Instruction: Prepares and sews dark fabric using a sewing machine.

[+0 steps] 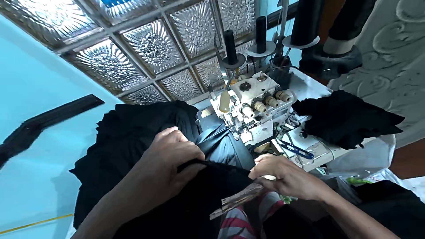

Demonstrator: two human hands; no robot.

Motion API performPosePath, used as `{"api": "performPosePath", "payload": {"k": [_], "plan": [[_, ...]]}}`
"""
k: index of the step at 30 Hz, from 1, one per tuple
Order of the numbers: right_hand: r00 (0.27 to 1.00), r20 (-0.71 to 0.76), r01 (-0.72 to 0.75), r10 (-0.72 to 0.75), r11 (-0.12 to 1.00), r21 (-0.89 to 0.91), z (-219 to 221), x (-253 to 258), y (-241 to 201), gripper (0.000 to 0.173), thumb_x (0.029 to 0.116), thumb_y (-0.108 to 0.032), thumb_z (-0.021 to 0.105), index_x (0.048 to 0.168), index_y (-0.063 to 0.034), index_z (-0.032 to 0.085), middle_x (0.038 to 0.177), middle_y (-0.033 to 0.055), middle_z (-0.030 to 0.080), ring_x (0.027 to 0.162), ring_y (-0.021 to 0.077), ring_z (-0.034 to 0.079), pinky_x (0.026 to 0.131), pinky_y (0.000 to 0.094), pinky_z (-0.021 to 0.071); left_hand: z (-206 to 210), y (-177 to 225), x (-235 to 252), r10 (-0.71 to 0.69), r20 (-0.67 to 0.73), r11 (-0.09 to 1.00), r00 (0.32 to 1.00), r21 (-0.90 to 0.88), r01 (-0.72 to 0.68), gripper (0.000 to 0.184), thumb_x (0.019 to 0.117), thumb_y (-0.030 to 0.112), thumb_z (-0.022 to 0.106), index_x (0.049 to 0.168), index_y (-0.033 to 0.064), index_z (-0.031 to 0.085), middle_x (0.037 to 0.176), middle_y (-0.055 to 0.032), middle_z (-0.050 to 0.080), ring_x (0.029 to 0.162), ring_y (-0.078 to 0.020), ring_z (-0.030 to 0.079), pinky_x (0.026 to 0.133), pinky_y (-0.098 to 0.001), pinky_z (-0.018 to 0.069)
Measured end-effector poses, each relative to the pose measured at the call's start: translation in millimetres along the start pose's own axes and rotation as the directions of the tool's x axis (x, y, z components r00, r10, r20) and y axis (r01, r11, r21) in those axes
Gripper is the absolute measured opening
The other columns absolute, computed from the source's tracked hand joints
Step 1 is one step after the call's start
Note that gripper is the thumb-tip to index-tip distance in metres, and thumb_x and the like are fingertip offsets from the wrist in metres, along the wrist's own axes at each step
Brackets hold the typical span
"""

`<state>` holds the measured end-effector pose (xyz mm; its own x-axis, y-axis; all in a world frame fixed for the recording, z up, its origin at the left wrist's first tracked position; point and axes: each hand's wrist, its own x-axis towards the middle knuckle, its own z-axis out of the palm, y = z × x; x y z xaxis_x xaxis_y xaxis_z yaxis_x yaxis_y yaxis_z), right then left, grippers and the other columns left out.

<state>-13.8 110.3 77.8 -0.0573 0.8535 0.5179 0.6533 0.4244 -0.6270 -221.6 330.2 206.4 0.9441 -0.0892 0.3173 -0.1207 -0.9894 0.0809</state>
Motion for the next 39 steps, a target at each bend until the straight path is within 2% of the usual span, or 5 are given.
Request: {"api": "performPosePath", "payload": {"k": [12,21,27,35,39], "plan": [[0.981,-0.191,-0.017,-0.015,0.985,-0.169,12,44,59,0.018,0.0948,-0.009,0.062,0.097,-0.0103,0.079,0.091,0.0003,0.075,0.1,0.0192,0.064,0.095,0.0431,0.0428,8,2,4,-0.059,-0.067,0.998,0.996,-0.006,0.058,0.024,0.095,0.032,0.058,0.083,0.0189,0.074,0.07,0.0128,0.059,0.076,-0.0022,0.052,0.094,-0.0337,0.0394],[0.999,-0.031,0.032,-0.036,0.992,-0.12,3,58,39,0.03,0.0911,0.004,0.053,0.101,-0.0086,0.079,0.1,0.0064,0.075,0.107,0.022,0.066,0.101,0.0436,0.0455,4,-3,-22,-0.033,0.036,0.995,0.999,-0.097,0.036,0.028,0.1004,0.038,0.053,0.117,0.0282,0.074,0.087,0.0155,0.066,0.085,0.0,0.056,0.103,-0.0401,0.0399],[0.976,0.22,0.016,-0.002,0.998,-0.063,-6,72,4,0.026,0.1015,-0.023,0.057,0.103,-0.008,0.078,0.098,0.0058,0.074,0.098,0.0168,0.067,0.092,0.0386,0.0464,6,12,-31,0.015,0.133,0.991,0.991,0.132,-0.032,0.03,0.0983,0.037,0.052,0.11,0.0244,0.076,0.081,0.0079,0.068,0.083,-0.016,0.066,0.103,-0.0609,0.0408],[1.0,0.025,-0.013,0.012,1.0,0.016,8,64,17,0.021,0.0992,-0.019,0.062,0.09,-0.0021,0.07,0.081,0.0067,0.066,0.078,0.012,0.062,0.075,0.0269,0.0508,7,4,-30,0.028,0.171,0.982,0.985,0.181,-0.059,0.036,0.0931,0.048,0.058,0.072,0.0193,0.066,0.067,0.0041,0.057,0.082,-0.0217,0.065,0.102,-0.0629,0.0425],[0.998,-0.019,-0.054,0.056,0.996,0.077,8,54,24,0.024,0.1001,-0.02,0.061,0.091,-0.0006,0.071,0.083,0.0061,0.067,0.079,0.0058,0.061,0.075,0.0201,0.049,-17,-27,-34,0.044,0.131,0.997,0.99,0.062,-0.052,0.046,0.0924,0.06,0.056,0.066,0.0226,0.063,0.081,0.0049,0.065,0.106,-0.0224,0.064,0.106,-0.0611,0.0405]]}}
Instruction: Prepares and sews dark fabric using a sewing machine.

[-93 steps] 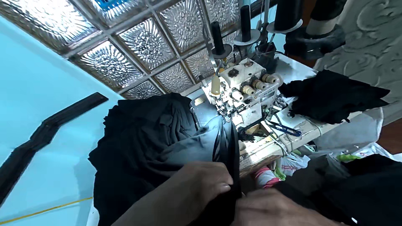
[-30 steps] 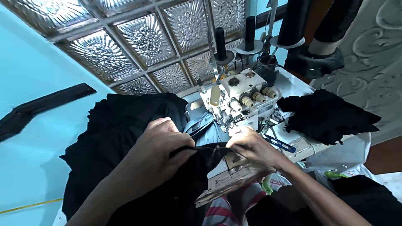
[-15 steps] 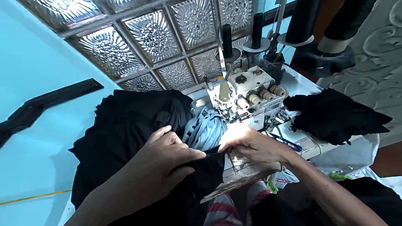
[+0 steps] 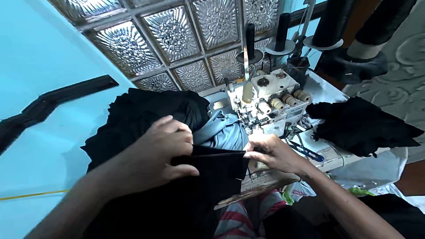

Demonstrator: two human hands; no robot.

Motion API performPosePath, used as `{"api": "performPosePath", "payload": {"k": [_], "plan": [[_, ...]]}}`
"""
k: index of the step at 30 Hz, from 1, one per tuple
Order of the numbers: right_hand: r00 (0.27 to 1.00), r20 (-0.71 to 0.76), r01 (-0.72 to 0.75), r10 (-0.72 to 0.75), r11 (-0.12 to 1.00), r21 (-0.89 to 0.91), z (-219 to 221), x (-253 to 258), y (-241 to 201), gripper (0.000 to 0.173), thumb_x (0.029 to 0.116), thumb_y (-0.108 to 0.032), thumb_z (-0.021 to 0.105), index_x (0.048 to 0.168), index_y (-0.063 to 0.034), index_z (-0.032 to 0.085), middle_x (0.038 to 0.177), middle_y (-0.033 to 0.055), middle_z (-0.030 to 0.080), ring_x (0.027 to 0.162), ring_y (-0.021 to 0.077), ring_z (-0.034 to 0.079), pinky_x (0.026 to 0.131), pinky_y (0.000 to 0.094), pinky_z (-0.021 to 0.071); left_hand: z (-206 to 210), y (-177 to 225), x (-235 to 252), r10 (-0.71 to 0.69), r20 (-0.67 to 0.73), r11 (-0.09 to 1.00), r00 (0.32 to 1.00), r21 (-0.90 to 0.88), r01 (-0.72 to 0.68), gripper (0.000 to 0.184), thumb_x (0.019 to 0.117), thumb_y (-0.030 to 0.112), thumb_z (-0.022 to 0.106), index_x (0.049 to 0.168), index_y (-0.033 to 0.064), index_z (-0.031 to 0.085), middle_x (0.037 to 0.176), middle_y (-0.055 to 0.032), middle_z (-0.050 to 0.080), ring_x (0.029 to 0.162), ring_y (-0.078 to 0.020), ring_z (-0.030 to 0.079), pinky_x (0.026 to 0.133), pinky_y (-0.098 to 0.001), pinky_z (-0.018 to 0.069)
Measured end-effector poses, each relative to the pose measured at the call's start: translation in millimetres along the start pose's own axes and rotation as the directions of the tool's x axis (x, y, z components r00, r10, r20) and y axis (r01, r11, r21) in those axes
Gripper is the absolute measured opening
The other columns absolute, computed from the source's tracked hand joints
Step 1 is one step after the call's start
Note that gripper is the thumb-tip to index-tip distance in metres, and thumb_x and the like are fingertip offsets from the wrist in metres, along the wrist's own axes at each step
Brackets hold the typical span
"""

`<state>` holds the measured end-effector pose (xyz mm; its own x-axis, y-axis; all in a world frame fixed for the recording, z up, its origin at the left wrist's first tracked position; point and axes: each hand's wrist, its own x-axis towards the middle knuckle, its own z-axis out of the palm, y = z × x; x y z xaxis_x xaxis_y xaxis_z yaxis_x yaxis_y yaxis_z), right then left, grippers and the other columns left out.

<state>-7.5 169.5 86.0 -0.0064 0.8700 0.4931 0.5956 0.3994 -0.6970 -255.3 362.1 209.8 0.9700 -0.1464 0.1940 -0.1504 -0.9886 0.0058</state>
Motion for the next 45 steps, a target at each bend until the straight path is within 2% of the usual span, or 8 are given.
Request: {"api": "performPosePath", "payload": {"k": [4,9,15,23,27,33,37,45], "plan": [[0.995,-0.063,-0.07,0.074,0.996,0.057,3,-8,4,0.022,0.0991,-0.02,0.061,0.09,-0.0022,0.07,0.085,0.001,0.07,0.083,-0.0035,0.062,0.078,0.0144,0.0484,-20,-17,-4,-0.032,-0.035,0.997,0.999,-0.064,0.03,0.035,0.0951,0.053,0.057,0.076,0.0235,0.064,0.089,0.0097,0.066,0.114,-0.0125,0.06,0.112,-0.0451,0.0382],[0.985,-0.152,-0.063,0.078,0.993,0.102,5,-11,5,0.014,0.094,-0.014,0.068,0.089,-0.0012,0.068,0.085,-0.0003,0.07,0.083,-0.0057,0.063,0.081,0.0126,0.0497,-14,-1,23,-0.078,-0.167,0.976,0.983,0.188,0.109,0.033,0.0983,0.03,0.052,0.08,0.005,0.064,0.074,-0.008,0.061,0.083,-0.0302,0.064,0.104,-0.065,0.0339],[0.999,-0.015,-0.03,0.029,0.999,-0.042,-3,-32,-5,0.023,0.0926,-0.01,0.07,0.114,-0.0009,0.066,0.096,0.0082,0.075,0.088,0.0108,0.073,0.084,0.0252,0.0574,-4,17,48,0.049,-0.239,0.936,0.97,0.351,0.039,0.032,0.1032,0.02,0.049,0.079,0.0021,0.06,0.071,-0.0121,0.058,0.078,-0.0345,0.062,0.108,-0.0664,0.0304],[0.99,-0.131,0.038,-0.044,0.998,-0.046,1,-29,16,0.016,0.0896,-0.007,0.071,0.105,-0.0011,0.073,0.092,0.0037,0.076,0.092,0.0074,0.07,0.104,0.0296,0.0465,-1,26,66,0.129,-0.188,0.89,0.974,0.454,-0.03,0.022,0.1026,0.01,0.051,0.099,-0.0012,0.068,0.073,-0.0128,0.058,0.084,-0.0371,0.061,0.109,-0.0687,0.0269],[0.962,-0.271,0.012,-0.041,0.994,-0.108,7,-13,33,0.012,0.0878,-0.009,0.072,0.098,-0.0058,0.078,0.094,0.0013,0.076,0.096,0.0102,0.068,0.109,0.0393,0.0418,-6,21,69,0.071,-0.146,0.853,0.987,0.522,0.015,0.028,0.1006,0.009,0.048,0.078,-0.002,0.059,0.074,-0.0168,0.056,0.089,-0.0427,0.06,0.108,-0.0685,0.0269],[0.851,-0.467,0.056,-0.24,0.926,-0.374,31,-4,50,0.014,0.0879,-0.005,0.068,0.095,-0.0089,0.08,0.089,0.0043,0.076,0.091,0.0199,0.069,0.108,0.0504,0.0413,18,62,54,-0.018,-0.208,0.995,0.978,-0.102,-0.003,0.036,0.1049,0.031,0.051,0.083,0.0093,0.069,0.077,-0.0008,0.066,0.087,-0.0098,0.066,0.112,-0.0356,0.0396],[0.758,-0.621,-0.031,-0.202,0.939,-0.344,56,-19,53,0.015,0.0939,-0.01,0.065,0.095,-0.0149,0.079,0.098,0.0047,0.075,0.113,0.0236,0.064,0.11,0.0424,0.0413,75,126,53,-0.179,-0.218,0.823,0.959,-0.568,0.025,0.024,0.0965,0.014,0.062,0.076,0.0009,0.066,0.07,-0.009,0.064,0.067,-0.0126,0.061,0.062,-0.0218,0.0484],[0.667,-0.734,-0.097,-0.123,0.964,-0.249,68,-32,54,0.013,0.0913,-0.011,0.068,0.091,-0.0198,0.078,0.098,0.0061,0.068,0.121,0.02,0.056,0.109,0.0283,0.0389,132,168,60,-0.37,-0.272,0.832,0.888,-0.522,0.186,0.017,0.0877,0.009,0.065,0.073,0.0022,0.067,0.063,-0.0077,0.063,0.056,-0.014,0.06,0.052,-0.0234,0.0459]]}}
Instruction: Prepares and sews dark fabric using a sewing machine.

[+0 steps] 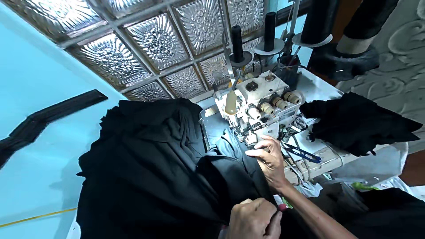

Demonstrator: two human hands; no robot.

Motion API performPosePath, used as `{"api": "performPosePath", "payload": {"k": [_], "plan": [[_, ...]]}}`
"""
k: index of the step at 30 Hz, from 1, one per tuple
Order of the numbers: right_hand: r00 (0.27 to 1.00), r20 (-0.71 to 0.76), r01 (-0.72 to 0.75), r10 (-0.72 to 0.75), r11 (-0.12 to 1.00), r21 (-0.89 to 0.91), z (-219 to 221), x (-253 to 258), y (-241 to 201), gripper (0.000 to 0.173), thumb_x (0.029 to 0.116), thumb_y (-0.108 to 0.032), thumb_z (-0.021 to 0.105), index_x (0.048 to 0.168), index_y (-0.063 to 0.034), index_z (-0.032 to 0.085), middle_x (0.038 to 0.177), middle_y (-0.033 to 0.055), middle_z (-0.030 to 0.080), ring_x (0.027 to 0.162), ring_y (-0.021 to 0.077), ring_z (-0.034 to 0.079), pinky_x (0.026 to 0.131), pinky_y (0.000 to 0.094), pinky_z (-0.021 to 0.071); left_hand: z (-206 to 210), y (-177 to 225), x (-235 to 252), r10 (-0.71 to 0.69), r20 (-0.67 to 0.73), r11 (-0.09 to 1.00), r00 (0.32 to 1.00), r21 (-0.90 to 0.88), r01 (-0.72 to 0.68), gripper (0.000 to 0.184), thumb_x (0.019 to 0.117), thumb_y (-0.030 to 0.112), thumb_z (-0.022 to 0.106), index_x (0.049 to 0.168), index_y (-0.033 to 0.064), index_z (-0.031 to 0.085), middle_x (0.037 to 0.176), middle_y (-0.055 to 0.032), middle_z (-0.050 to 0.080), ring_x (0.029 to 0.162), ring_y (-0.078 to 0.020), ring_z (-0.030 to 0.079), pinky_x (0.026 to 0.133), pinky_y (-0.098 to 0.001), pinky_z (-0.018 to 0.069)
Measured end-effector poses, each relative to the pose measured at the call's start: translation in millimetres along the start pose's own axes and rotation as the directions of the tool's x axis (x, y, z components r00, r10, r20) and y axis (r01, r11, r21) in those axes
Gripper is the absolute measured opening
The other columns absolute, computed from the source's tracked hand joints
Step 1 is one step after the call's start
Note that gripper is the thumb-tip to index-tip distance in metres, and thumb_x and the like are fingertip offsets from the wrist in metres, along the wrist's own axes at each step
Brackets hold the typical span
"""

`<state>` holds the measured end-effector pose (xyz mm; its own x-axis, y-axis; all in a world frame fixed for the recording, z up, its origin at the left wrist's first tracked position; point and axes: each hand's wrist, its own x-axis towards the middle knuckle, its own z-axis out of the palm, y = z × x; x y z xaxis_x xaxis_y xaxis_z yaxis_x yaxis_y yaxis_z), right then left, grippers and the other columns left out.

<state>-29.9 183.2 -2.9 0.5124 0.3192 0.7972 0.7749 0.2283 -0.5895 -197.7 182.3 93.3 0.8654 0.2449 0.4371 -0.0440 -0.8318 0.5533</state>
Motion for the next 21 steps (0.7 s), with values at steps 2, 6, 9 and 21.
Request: {"api": "performPosePath", "payload": {"k": [2,6,9,21], "plan": [[0.999,-0.002,-0.033,0.033,0.999,0.015,2,1,-1,0.012,0.0902,-0.011,0.069,0.09,-0.0192,0.078,0.097,0.0054,0.068,0.122,0.0196,0.056,0.11,0.0284,0.0382,-2,-6,6,0.005,-0.028,0.997,1.0,0.071,-0.003,0.018,0.0887,0.012,0.064,0.073,0.0037,0.067,0.063,-0.006,0.062,0.055,-0.0128,0.059,0.05,-0.0232,0.0455],[0.997,-0.002,-0.071,0.071,0.997,0.038,3,0,-4,0.012,0.0902,-0.011,0.069,0.088,-0.0183,0.078,0.096,0.0048,0.069,0.123,0.0204,0.056,0.111,0.0292,0.0374,-3,-22,21,0.007,-0.074,0.988,0.997,0.155,0.005,0.018,0.0888,0.013,0.062,0.074,0.005,0.068,0.063,-0.0046,0.063,0.055,-0.0109,0.06,0.05,-0.0232,0.0475],[0.994,0.013,-0.111,0.11,0.992,0.064,2,1,-6,0.015,0.0865,-0.007,0.069,0.087,-0.018,0.08,0.095,0.0052,0.069,0.124,0.0225,0.055,0.111,0.0323,0.0374,-4,-34,33,-0.008,-0.098,0.976,0.995,0.216,0.029,0.018,0.0877,0.013,0.063,0.074,0.0042,0.069,0.064,-0.0052,0.064,0.056,-0.013,0.063,0.052,-0.0266,0.0503],[0.954,0.221,-0.2,0.205,0.979,-0.044,-11,14,-15,0.027,0.0866,-0.004,0.062,0.099,-0.0167,0.083,0.105,0.0122,0.072,0.118,0.035,0.06,0.103,0.0515,0.0453,-65,-37,74,-0.048,0.085,0.92,0.995,0.392,0.011,0.023,0.1007,0.013,0.057,0.1,0.0043,0.078,0.09,-0.0118,0.075,0.082,-0.0274,0.074,0.072,-0.0478,0.0596]]}}
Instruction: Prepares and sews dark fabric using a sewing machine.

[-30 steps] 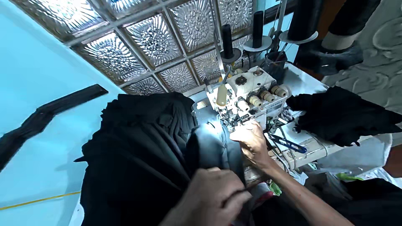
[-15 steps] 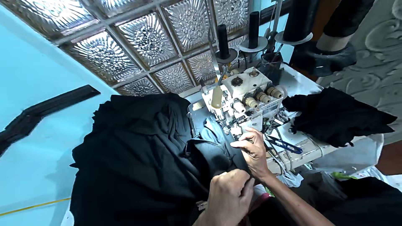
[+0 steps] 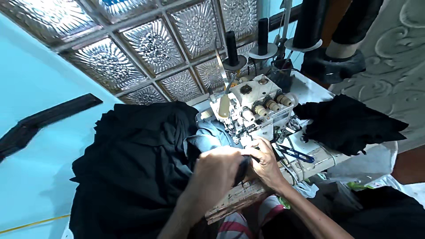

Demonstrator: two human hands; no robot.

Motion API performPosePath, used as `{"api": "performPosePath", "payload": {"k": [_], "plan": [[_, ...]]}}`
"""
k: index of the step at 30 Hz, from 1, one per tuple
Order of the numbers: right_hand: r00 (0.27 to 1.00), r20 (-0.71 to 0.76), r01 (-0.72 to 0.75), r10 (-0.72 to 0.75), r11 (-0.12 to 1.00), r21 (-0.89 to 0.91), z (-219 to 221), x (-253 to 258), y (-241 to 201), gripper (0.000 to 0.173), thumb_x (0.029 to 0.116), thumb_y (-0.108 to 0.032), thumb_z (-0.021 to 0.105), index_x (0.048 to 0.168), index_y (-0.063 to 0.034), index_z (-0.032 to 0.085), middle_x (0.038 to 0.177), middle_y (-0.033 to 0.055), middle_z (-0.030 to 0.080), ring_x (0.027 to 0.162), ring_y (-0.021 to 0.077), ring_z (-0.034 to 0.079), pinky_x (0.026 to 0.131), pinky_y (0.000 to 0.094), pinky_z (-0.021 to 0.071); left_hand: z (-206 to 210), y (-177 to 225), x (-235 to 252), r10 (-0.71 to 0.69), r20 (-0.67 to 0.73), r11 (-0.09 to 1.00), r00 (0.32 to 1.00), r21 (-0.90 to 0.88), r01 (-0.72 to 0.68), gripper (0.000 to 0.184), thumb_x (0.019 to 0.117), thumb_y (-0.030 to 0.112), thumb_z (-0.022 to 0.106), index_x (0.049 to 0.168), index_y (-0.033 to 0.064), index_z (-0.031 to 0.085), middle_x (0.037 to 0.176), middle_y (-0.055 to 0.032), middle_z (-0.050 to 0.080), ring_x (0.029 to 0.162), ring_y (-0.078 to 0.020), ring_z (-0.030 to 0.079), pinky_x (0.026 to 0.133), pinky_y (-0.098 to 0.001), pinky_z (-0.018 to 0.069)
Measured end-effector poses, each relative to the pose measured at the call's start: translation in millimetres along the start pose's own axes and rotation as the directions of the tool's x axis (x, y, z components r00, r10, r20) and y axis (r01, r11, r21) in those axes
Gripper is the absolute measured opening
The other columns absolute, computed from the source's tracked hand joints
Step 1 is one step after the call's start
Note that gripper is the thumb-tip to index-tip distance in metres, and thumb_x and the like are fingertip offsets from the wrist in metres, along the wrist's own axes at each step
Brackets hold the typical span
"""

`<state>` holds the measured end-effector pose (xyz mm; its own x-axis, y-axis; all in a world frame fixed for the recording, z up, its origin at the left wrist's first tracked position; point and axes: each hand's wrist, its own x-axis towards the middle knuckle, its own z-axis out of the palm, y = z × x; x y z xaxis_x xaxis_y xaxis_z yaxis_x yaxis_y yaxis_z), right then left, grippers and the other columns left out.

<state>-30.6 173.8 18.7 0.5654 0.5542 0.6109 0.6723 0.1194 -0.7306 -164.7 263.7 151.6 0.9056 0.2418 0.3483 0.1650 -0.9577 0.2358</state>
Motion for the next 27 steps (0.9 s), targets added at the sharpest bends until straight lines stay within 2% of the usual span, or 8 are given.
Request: {"api": "performPosePath", "payload": {"k": [5,7,10,13,19,22,25,27], "plan": [[1.0,0.022,0.006,-0.006,1.0,0.007,0,-2,1,0.031,0.0881,-0.002,0.06,0.102,-0.0188,0.083,0.11,0.0128,0.072,0.121,0.035,0.06,0.105,0.0521,0.0448,-33,-60,34,0.053,-0.141,0.998,0.989,0.022,-0.05,0.016,0.096,0.002,0.059,0.1,-0.0004,0.074,0.096,-0.0154,0.074,0.086,-0.0288,0.072,0.077,-0.0501,0.0567],[1.0,0.012,0.022,-0.022,1.0,0.008,-1,-4,2,0.031,0.0878,-0.002,0.061,0.102,-0.019,0.083,0.11,0.0124,0.072,0.121,0.0335,0.061,0.105,0.0505,0.0455,-26,-80,38,0.039,-0.044,0.994,0.998,-0.098,-0.043,0.01,0.0947,0.003,0.061,0.097,0.0006,0.071,0.086,-0.01,0.069,0.077,-0.0186,0.067,0.072,-0.0391,0.0559],[0.999,-0.032,0.027,-0.027,1.0,-0.008,-6,-13,2,0.031,0.0834,-0.002,0.063,0.107,-0.0138,0.08,0.114,0.0131,0.07,0.117,0.0305,0.062,0.102,0.0464,0.0484,-20,-92,25,-0.126,0.212,0.974,0.969,-0.159,0.162,0.018,0.0977,0.005,0.058,0.113,0.0014,0.067,0.08,-0.0045,0.068,0.067,-0.01,0.064,0.067,-0.0318,0.0566],[0.999,-0.041,-0.029,0.028,1.0,-0.007,-14,-27,3,0.031,0.0847,-0.004,0.068,0.116,-0.0035,0.073,0.117,0.016,0.068,0.114,0.0256,0.064,0.099,0.0381,0.0522,-21,-86,2,-0.269,0.247,0.95,0.931,-0.091,0.299,0.022,0.1012,0.008,0.051,0.118,0.001,0.064,0.079,-0.0069,0.065,0.069,-0.0134,0.063,0.069,-0.0342,0.0551],[0.999,-0.025,-0.037,0.036,0.998,-0.05,-10,-42,-2,0.021,0.0808,0.002,0.061,0.097,-0.0017,0.074,0.108,0.0153,0.071,0.107,0.0292,0.067,0.093,0.0415,0.054,-20,-82,-12,0.197,0.095,0.939,0.976,0.269,-0.215,0.029,0.0946,0.005,0.055,0.115,0.0089,0.075,0.113,-0.018,0.068,0.092,-0.0341,0.071,0.069,-0.047,0.0596],[0.999,0.049,-0.003,0.009,0.991,-0.132,-9,-50,-11,0.014,0.0791,-0.001,0.059,0.08,-0.004,0.072,0.097,0.0149,0.072,0.1,0.0354,0.068,0.086,0.0506,0.053,-18,-96,1,0.33,0.236,0.865,0.914,0.312,-0.392,0.024,0.1008,0.009,0.051,0.099,0.0057,0.075,0.131,-0.0171,0.068,0.123,-0.0397,0.063,0.093,-0.0541,0.0542],[0.982,0.182,0.09,-0.053,0.975,-0.203,-6,-59,-13,0.011,0.0754,-0.005,0.062,0.074,-0.0061,0.073,0.083,0.013,0.069,0.088,0.0354,0.069,0.077,0.0504,0.0539,-29,-99,9,0.302,0.409,0.894,0.861,0.193,-0.405,0.027,0.0991,0.012,0.051,0.088,0.002,0.074,0.108,-0.0151,0.074,0.128,-0.0397,0.059,0.113,-0.0646,0.0352],[0.945,0.313,0.162,-0.099,0.97,-0.182,-2,-59,-19,0.007,0.0732,-0.006,0.069,0.077,-0.0036,0.075,0.08,0.0156,0.07,0.08,0.0375,0.07,0.074,0.0521,0.0558,-54,-73,3,0.318,0.519,0.919,0.793,0.035,-0.392,0.026,0.0971,0.016,0.054,0.081,0.0026,0.07,0.086,-0.0134,0.07,0.103,-0.0328,0.069,0.111,-0.0603,0.0377]]}}
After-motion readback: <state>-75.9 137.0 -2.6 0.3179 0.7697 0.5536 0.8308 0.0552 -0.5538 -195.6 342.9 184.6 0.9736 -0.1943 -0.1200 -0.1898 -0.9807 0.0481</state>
